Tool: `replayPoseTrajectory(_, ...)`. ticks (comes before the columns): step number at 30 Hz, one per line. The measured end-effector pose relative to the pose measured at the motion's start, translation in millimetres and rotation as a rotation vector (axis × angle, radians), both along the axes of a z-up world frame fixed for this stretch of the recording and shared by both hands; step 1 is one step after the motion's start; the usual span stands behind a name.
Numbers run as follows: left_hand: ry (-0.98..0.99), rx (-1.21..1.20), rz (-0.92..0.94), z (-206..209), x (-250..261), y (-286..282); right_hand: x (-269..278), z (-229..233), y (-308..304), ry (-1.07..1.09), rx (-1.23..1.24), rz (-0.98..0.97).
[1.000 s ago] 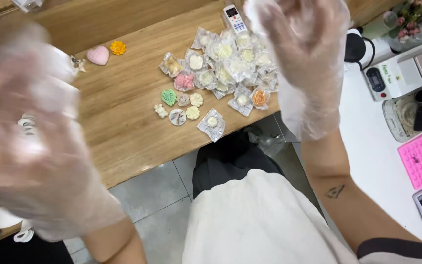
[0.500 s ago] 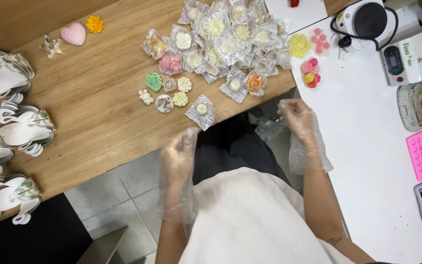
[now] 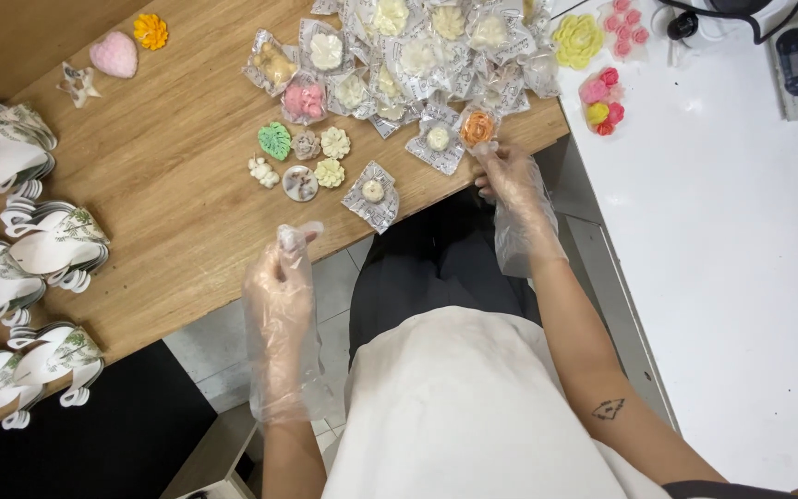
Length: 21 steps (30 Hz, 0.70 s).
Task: Packaging small flower-shaped wax melts into plastic bags.
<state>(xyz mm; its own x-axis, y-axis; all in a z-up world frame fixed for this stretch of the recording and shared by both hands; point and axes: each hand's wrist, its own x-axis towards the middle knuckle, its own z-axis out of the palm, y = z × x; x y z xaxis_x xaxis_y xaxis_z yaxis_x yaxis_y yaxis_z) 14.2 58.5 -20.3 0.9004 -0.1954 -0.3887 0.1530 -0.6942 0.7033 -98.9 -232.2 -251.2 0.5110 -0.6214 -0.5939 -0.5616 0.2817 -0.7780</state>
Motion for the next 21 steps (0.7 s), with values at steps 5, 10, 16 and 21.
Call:
replayPoseTrajectory(5, 0.014, 0.098, 0.003, 1.9, -3.5, -9.9, 2.1, 6.6, -10.5, -0.067, 0.192, -0.092)
replayPoseTrajectory(10, -0.027, 0.033, -0.083, -6.8, -10.6, -10.5, -8.5, -35.7, -18.6, -0.142, 0.24, -0.147)
replayPoseTrajectory(16, -0.116, -0.077, -0.189, -37.8, -17.7, -1.1, -27.2, -39.2, -12.4, -0.36, 0.279, -0.269)
replayPoseTrajectory(21, 0.068, 0.128, -0.242, -41.6, -22.3, -8.5, -38.2, -40.2, -10.8, -0.412, 0.257, -0.262)
